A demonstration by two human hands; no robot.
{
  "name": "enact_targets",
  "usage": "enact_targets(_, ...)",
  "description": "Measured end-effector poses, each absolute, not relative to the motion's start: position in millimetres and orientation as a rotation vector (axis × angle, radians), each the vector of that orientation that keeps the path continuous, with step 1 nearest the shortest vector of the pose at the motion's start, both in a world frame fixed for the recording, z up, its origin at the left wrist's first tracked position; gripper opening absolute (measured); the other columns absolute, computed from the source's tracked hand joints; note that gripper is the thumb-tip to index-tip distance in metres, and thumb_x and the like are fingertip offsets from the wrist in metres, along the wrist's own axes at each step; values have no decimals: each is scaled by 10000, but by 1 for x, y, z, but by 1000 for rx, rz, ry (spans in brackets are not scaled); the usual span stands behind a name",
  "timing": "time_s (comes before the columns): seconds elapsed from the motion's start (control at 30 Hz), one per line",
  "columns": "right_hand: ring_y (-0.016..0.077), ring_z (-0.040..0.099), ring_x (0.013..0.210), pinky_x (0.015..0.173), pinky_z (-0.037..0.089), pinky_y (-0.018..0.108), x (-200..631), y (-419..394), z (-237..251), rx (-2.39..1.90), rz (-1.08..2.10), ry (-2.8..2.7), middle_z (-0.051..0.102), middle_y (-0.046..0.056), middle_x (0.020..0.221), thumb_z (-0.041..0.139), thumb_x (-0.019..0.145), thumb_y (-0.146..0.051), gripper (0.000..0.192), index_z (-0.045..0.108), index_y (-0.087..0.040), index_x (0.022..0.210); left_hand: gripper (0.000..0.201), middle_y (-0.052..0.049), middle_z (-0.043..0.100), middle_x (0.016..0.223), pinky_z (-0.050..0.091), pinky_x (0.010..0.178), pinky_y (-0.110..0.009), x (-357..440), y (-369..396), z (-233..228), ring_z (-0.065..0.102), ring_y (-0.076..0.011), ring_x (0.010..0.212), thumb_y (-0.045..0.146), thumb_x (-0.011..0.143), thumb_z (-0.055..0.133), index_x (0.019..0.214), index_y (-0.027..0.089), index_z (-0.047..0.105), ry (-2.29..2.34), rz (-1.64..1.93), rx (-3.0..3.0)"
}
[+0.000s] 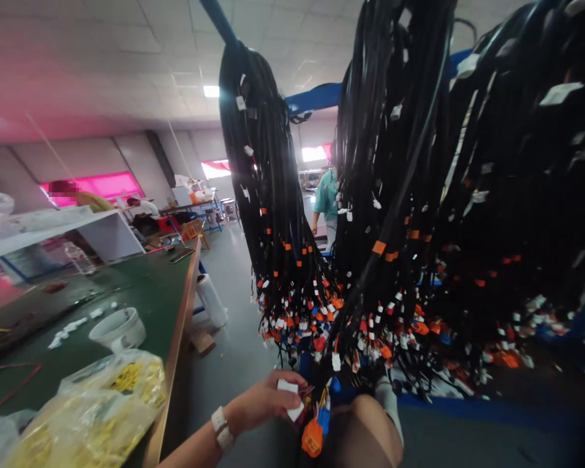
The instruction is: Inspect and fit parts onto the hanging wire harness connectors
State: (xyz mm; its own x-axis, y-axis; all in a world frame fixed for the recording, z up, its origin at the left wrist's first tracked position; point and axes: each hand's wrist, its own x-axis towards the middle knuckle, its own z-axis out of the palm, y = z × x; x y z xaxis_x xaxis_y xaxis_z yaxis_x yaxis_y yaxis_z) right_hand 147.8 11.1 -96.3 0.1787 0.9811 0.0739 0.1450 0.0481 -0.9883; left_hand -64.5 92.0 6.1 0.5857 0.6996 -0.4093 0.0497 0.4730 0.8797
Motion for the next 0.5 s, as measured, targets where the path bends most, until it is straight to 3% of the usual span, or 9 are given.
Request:
enact_targets(0.07,314,651,894,703,517,413,151,3,-85,-1334,984,-1149,699,32,803,663,659,-346,168,709,-341,821,509,-27,629,742,425,623,-253,-70,90,14,569,-128,628,315,479,850,912,135,651,846,463,1014)
enact_targets(0.2,286,612,1024,891,474,400,145,15,-43,-1124,1177,-965,680,99,1068,765,614,-363,476,642,-240,1057,489,-33,647,817,444,637,-243,-73,82,28,590,-137,693,352,549,828,960,148,659,719,351,1121)
enact_targets(0.37,223,658,825,747,505,286,126,56,-12,-1015,1366,-807,714,77,834,796,599,-387,357,682,-151,841,658,-68,655,1028,449,687,-237,-99,91,54,614,-155,823,371,596,803,1189,217,563,803,361,1335)
enact_targets(0.5,169,662,639,578,501,235,146,69,-24,-1008,1583,-586,699,54,696,725,691,-438,325,675,-139,807,468,-67,691,922,495,716,-266,-159,89,95,635,-172,811,441,618,753,984,175,637,1348,926,1247)
